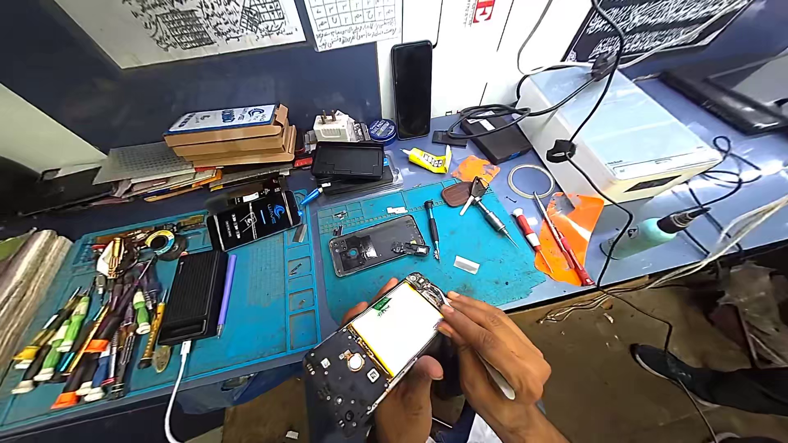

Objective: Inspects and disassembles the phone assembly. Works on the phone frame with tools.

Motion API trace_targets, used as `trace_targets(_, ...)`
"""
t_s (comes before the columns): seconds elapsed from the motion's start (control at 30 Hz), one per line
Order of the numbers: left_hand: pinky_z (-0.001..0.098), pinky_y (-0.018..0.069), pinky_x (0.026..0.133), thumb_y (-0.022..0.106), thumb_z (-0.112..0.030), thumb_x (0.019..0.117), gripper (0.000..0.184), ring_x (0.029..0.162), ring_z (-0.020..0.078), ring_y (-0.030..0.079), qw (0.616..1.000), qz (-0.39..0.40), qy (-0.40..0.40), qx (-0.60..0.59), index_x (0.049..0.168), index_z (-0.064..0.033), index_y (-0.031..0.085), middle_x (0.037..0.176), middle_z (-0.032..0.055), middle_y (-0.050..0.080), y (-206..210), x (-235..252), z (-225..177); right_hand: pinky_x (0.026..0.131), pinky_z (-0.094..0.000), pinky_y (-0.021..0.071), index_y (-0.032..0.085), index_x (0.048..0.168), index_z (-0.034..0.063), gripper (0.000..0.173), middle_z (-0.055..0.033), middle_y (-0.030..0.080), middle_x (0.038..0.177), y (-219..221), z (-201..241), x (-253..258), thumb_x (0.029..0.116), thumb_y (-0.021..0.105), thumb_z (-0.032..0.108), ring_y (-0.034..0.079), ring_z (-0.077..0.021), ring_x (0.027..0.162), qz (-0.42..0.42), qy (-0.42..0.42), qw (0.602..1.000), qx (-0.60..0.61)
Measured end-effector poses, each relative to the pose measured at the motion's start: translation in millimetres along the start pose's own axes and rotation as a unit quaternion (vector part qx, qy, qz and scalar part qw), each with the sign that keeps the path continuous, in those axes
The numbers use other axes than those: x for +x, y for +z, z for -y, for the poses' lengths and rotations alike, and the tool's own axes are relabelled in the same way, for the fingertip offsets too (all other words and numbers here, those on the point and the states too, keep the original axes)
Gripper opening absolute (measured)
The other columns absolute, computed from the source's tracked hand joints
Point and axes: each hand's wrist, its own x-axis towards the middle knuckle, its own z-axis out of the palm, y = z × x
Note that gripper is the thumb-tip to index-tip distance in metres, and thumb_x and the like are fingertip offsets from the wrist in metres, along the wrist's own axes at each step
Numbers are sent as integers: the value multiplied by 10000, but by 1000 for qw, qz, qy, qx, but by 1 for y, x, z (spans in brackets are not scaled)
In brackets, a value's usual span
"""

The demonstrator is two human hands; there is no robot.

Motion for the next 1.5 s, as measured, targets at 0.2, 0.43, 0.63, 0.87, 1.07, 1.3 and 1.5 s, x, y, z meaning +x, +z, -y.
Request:
trace_targets(0.2, 445, 613, 941, 902, -309, 769, 874, 1212, 265, 665, 998, -62, -27, -16, 1494, -235, 421, 1422, 81, 604, -8, 2, 17, 970, -386, 617, 799, 1055, 73, 135, -82, 775, 1081, 15, -10, -8, 963, 708, 112, 724, -236, 1109, -13, 25, 1000, 11)
trace_targets(0.43, 393, 596, 985, 900, -305, 771, 851, 1202, 232, 670, 999, -39, -6, 32, 1475, -215, 431, 1403, 52, 621, -16, 7, 17, 970, -375, 621, 793, 1043, 58, 127, -65, 777, 1063, 12, -17, -6, 961, 721, 125, 731, -214, 1086, 21, 29, 999, 24)
trace_targets(0.63, 348, 600, 969, 902, -299, 772, 860, 1208, 225, 668, 999, -5, 14, 51, 1477, -206, 417, 1410, 64, 618, -25, 9, 20, 930, -348, 635, 787, 1046, 37, 127, -77, 773, 1052, 1, -21, -5, 956, 724, 101, 740, -193, 1044, 40, 38, 997, 57)
trace_targets(0.87, 600, 582, 937, 798, -51, 849, 760, 1218, 448, 627, 986, -23, -129, -106, 1505, -139, 426, 1474, 229, 529, -45, 24, 13, 771, -379, 659, 769, 1068, 54, 150, -88, 765, 995, -27, -21, 8, 938, 739, 124, 751, -226, 865, -69, 218, 960, 161)
trace_targets(1.07, 578, 541, 999, 740, -9, 876, 630, 1287, 436, 586, 964, -1, -145, -224, 1449, -146, 520, 1439, 259, 555, -42, 23, 0, 755, -383, 669, 743, 1040, 88, 146, -94, 719, 994, -34, -1, 11, 921, 770, 169, 743, -241, 850, -88, 239, 935, 246)
trace_targets(1.3, 564, 504, 1050, 661, 32, 890, 565, 1265, 430, 603, 939, 34, -157, -306, 1431, -89, 555, 1367, 293, 596, -37, 18, -12, 766, -373, 659, 747, 1059, 100, 149, -74, 702, 975, -39, 11, 15, 934, 754, 182, 723, -218, 868, -81, 192, 941, 266)
trace_targets(1.5, 542, 509, 1050, 659, 12, 902, 537, 1252, 409, 619, 937, 42, -155, -310, 1423, -80, 566, 1359, 287, 606, -34, 18, -16, 785, -365, 658, 736, 1086, 94, 182, -74, 696, 1001, -43, 14, 17, 917, 768, 154, 721, -211, 886, -84, 188, 936, 284)
